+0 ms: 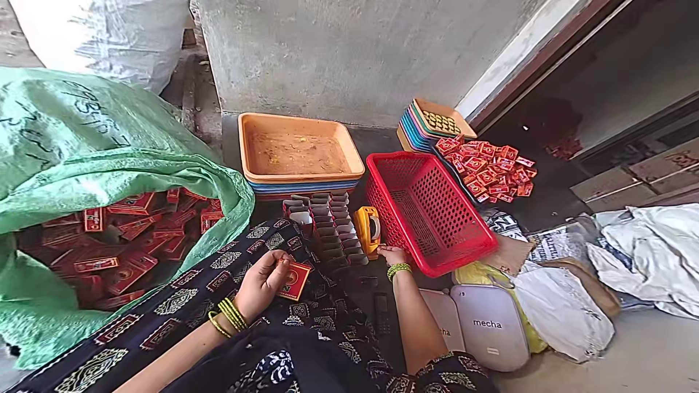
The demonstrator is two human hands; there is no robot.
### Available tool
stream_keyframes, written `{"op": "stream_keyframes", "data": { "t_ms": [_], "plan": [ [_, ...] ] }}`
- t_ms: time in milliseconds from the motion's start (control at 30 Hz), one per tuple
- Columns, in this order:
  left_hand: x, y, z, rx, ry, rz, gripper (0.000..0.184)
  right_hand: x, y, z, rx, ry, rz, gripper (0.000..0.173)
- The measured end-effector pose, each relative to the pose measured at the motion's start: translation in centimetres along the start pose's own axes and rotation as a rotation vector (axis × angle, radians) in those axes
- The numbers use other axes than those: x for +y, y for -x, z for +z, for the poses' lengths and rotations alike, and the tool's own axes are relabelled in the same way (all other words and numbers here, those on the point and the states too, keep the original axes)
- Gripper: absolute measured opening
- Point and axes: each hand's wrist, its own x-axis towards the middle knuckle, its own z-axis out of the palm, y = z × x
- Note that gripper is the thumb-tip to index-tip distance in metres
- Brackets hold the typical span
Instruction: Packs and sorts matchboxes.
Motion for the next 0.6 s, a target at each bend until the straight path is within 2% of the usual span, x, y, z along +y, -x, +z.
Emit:
{"op": "stream_keyframes", "data": {
  "t_ms": [167, 267, 333, 367, 467, 533, 600],
  "plan": [
    [0.0, 0.0, -0.1, 0.006, 0.004, -0.011, 0.025, 0.8, -0.2, 0.9, 0.039, -0.057, -0.040, 0.025],
    [-0.1, 0.0, 0.1, 0.006, 0.012, -0.007, 0.025, 0.7, 0.3, 0.9, 0.132, 0.216, -0.085, 0.021],
    [-0.1, 0.1, 0.1, 0.003, 0.004, 0.004, 0.025, 0.7, 1.1, 0.9, 0.125, 0.423, -0.069, 0.022],
    [0.0, 0.0, 0.2, 0.003, -0.009, 0.010, 0.026, 0.5, 1.3, 0.8, 0.112, 0.428, -0.084, 0.022],
    [0.5, -0.1, -0.2, 0.012, -0.053, -0.009, 0.024, -1.9, 3.1, 1.8, -0.015, 0.126, -0.293, 0.021],
    [0.5, 0.0, -0.2, 0.012, -0.058, -0.028, 0.024, -5.0, 7.1, 3.1, -0.193, -0.231, -0.430, 0.019],
    [0.2, -0.2, -0.1, 0.016, -0.050, -0.029, 0.024, -8.7, 12.6, 4.0, -0.414, -0.513, -0.488, 0.021]
  ]
}}
